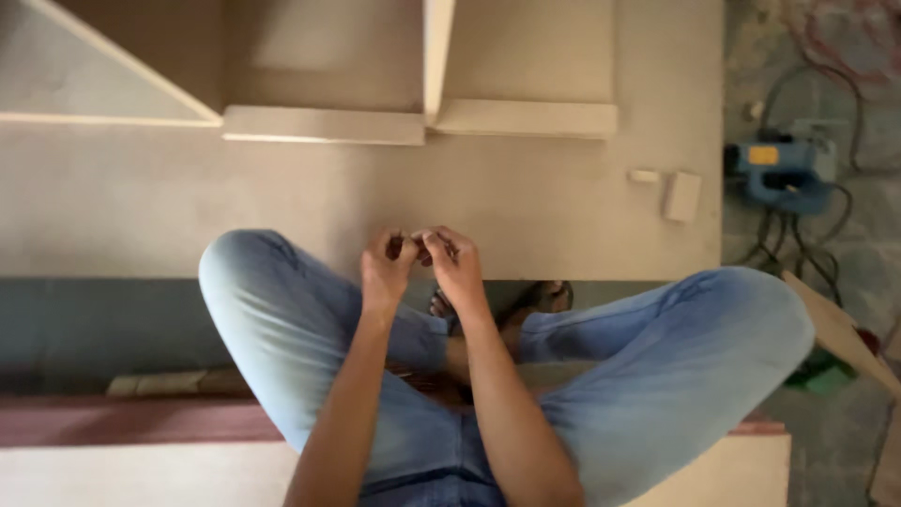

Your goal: The person uses a circular saw to cut wooden pieces and then assembles them into a wooden structure. They fit the cut pieces into place and secure them with nails.

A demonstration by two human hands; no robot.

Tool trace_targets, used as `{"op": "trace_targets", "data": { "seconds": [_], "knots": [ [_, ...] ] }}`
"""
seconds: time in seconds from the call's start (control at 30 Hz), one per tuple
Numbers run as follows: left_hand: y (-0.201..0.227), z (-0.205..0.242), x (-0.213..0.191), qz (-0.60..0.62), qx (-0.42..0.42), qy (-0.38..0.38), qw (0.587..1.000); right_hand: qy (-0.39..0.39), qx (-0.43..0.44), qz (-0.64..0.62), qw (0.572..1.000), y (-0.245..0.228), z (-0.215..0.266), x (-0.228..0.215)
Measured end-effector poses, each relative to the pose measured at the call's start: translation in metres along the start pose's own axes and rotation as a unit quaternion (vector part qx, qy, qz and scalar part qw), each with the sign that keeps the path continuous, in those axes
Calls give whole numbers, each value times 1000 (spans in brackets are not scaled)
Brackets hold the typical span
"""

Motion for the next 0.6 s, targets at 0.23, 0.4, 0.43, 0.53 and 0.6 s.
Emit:
{"op": "trace_targets", "data": {
  "seconds": [0.23, 0.4, 0.43, 0.53, 0.6],
  "knots": [
    [-19, -4, -18, -79, 5, 51, 996, -50, 36, -30, 998, 20, 5, 25],
    [-28, -8, -8, -71, -10, 44, 996, -24, 32, -22, 999, 21, 3, 24],
    [-30, -9, -7, -74, -6, 41, 996, -19, 31, -18, 999, 20, 2, 24],
    [-34, -9, -6, -83, -2, 37, 996, -18, 26, -8, 999, 19, 3, 24],
    [-37, -8, -9, -85, -8, 39, 996, -21, 34, -22, 999, 19, 6, 26]
  ]
}}
Point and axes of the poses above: each hand's wrist, its own z-axis away from the middle knuckle, its own x-axis out of the palm, y = z × x, the point moved 3 cm from there along -z, towards the middle knuckle, and after that the axes turned 10 degrees about y, right-handed, at the moved point
